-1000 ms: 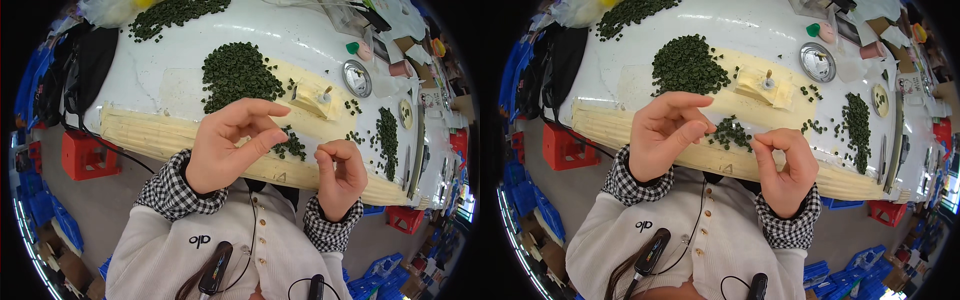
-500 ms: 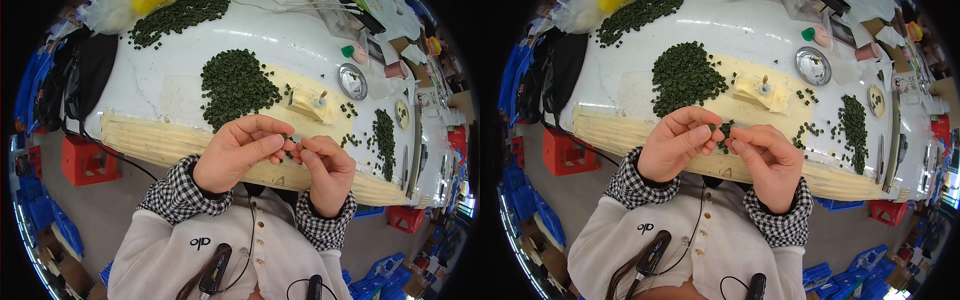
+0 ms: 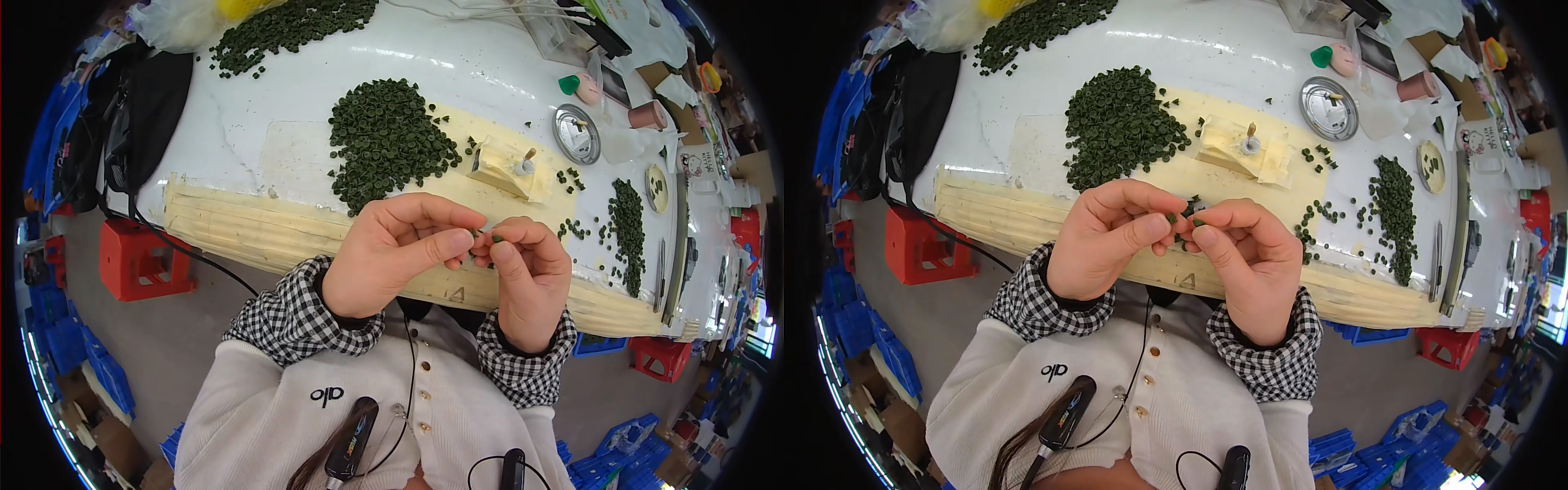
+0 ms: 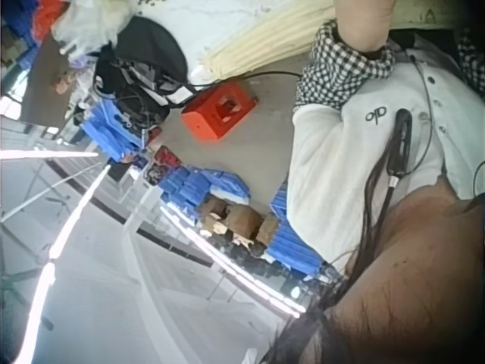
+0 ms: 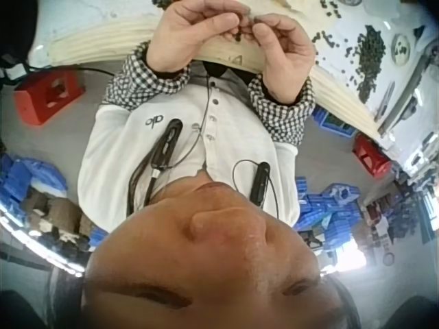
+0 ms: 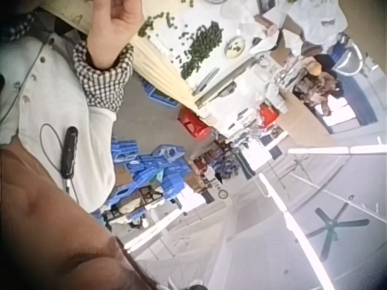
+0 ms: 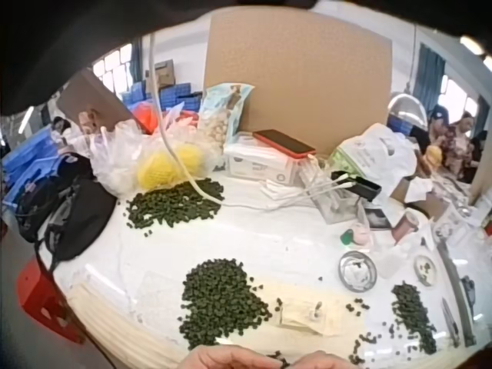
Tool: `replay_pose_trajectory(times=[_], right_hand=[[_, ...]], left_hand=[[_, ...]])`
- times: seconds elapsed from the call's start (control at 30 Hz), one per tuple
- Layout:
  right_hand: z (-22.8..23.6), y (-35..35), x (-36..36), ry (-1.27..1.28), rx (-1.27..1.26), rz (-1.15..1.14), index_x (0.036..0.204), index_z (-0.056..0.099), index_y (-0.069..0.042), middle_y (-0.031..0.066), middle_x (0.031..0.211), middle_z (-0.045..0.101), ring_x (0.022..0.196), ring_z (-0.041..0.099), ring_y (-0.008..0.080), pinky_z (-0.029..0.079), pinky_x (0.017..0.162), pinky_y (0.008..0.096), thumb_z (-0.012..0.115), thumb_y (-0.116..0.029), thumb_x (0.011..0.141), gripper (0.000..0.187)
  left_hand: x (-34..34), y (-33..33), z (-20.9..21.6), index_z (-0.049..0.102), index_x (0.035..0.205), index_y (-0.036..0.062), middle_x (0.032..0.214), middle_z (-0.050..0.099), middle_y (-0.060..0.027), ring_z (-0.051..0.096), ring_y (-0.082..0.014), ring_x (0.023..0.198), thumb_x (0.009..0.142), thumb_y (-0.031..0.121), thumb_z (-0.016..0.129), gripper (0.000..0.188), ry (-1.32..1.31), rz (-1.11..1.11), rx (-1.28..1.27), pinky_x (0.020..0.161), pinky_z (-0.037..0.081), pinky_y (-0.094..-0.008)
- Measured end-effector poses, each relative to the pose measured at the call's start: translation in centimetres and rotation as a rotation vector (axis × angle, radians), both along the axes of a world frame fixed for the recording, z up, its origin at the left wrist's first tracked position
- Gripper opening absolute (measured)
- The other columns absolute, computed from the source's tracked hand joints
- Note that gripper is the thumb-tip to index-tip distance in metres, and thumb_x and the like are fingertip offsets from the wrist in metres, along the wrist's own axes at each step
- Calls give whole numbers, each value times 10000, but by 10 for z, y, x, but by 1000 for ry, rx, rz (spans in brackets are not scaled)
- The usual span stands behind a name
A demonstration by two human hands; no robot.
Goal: The person is sorting small green plastic toy components at a workbench.
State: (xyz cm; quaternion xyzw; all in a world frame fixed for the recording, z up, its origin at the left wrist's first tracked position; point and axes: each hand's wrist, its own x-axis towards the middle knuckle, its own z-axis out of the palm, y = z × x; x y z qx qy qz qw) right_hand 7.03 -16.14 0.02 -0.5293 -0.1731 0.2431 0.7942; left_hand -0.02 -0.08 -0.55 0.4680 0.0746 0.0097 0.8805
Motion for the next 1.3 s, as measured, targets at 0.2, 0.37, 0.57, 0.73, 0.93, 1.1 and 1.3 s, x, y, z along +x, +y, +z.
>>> replay_pose_trajectory(times=[0.2, 0.37, 0.57, 0.73, 0.93, 1.1, 1.3], right_hand=[[-2, -1, -1, -79, -86, -7, 1000, 586, 21, 91, 918, 635, 838, 622, 163, 506, 737, 289, 597, -21, 896, 113], [-3, 1, -4, -198, -175, -98, 973, 604, 49, 91, 937, 612, 849, 612, 136, 511, 766, 247, 621, 53, 854, 121], [-4, 3, -7, -309, -197, -130, 973, 632, 60, 108, 954, 599, 860, 600, 136, 509, 771, 236, 634, 83, 828, 148], [-3, 3, -8, -413, -241, -154, 1007, 649, 53, 118, 959, 622, 852, 605, 152, 494, 747, 242, 640, 79, 821, 188], [4, 3, -12, -522, -354, -180, 1012, 671, 32, 120, 945, 640, 850, 611, 157, 477, 734, 244, 646, 65, 816, 200], [8, -1, -10, -440, -334, -112, 1024, 672, 32, 115, 934, 636, 859, 612, 155, 475, 744, 239, 642, 64, 821, 208], [7, -6, -7, -404, -307, -58, 1032, 672, 31, 115, 924, 638, 845, 615, 159, 482, 727, 240, 647, 69, 814, 222]], left_hand=[[0, -2, 1, 624, 1041, -20, 929, 672, -109, 612, -128, 799, 903, 42, 604, 152, -8, 33, -12, 739, 512, -263], [-1, -3, 1, 651, 1045, -36, 916, 680, -81, 616, -92, 796, 876, 26, 640, 181, -25, 49, 58, 736, 511, -217], [-1, -3, 1, 658, 1038, -38, 916, 684, -91, 630, -97, 800, 868, 25, 651, 181, -31, 77, 66, 732, 522, -217], [0, -4, 3, 654, 1016, -35, 905, 682, -109, 630, -118, 781, 867, -5, 637, 153, -19, 118, 88, 723, 527, -241], [-2, -6, -2, 657, 1025, -40, 918, 671, -101, 634, -121, 816, 849, -32, 645, 176, -110, 203, 166, 745, 524, -231], [-2, -2, -2, 655, 1011, -41, 959, 643, -130, 629, -145, 835, 836, -102, 618, 189, -322, 247, 588, 759, 517, -250], [-3, -1, 2, 672, 1008, -36, 952, 664, -106, 637, -126, 848, 855, -31, 639, 156, -91, 121, 183, 756, 516, -234]])
